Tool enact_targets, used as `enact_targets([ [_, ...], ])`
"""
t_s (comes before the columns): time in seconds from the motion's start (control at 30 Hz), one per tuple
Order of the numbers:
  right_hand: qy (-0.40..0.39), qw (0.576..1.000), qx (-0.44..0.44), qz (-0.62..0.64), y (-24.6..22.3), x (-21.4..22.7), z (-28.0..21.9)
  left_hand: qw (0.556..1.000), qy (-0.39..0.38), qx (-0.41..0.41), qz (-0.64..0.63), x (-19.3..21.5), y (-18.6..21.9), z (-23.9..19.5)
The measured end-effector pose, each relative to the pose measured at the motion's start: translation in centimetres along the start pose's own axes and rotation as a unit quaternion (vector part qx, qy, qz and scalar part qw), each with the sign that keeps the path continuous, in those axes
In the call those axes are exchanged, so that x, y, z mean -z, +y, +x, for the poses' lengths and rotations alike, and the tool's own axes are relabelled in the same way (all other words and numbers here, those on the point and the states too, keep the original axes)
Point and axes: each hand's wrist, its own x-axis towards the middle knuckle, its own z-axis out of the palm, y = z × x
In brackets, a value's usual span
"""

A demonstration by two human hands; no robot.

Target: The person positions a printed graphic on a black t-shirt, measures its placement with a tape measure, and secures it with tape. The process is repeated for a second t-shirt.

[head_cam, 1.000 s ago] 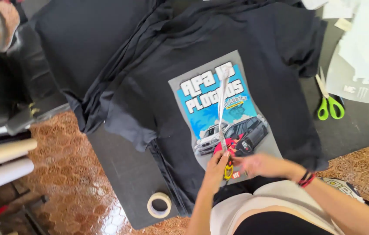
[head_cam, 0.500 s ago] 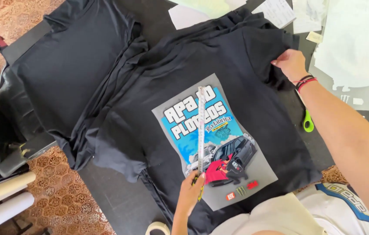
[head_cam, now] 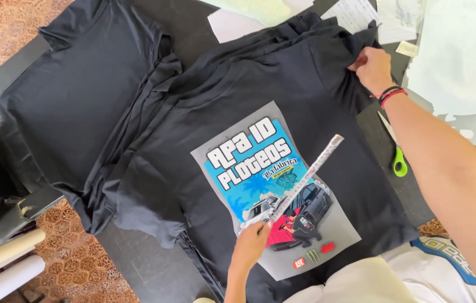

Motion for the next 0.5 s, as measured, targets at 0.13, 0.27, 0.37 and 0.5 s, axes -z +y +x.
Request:
enact_targets([
  [0.13, 0.025, 1.000, 0.005, 0.007, -4.6, 4.9, -4.4, 0.998, 0.003, -0.001, 0.067, 1.3, 2.0, 2.8],
  [0.27, 0.009, 0.987, -0.067, 0.145, -8.5, 9.1, -14.0, 0.993, -0.003, -0.031, 0.112, 3.0, 4.3, 6.4],
  [0.37, -0.059, 0.956, -0.170, 0.231, -8.3, 8.8, -20.3, 0.988, -0.026, -0.011, 0.154, 3.9, 6.6, 8.2],
  [0.5, 0.011, 0.921, -0.272, 0.279, -3.5, 3.2, -23.7, 0.984, 0.023, -0.031, 0.175, 3.8, 6.2, 10.7],
])
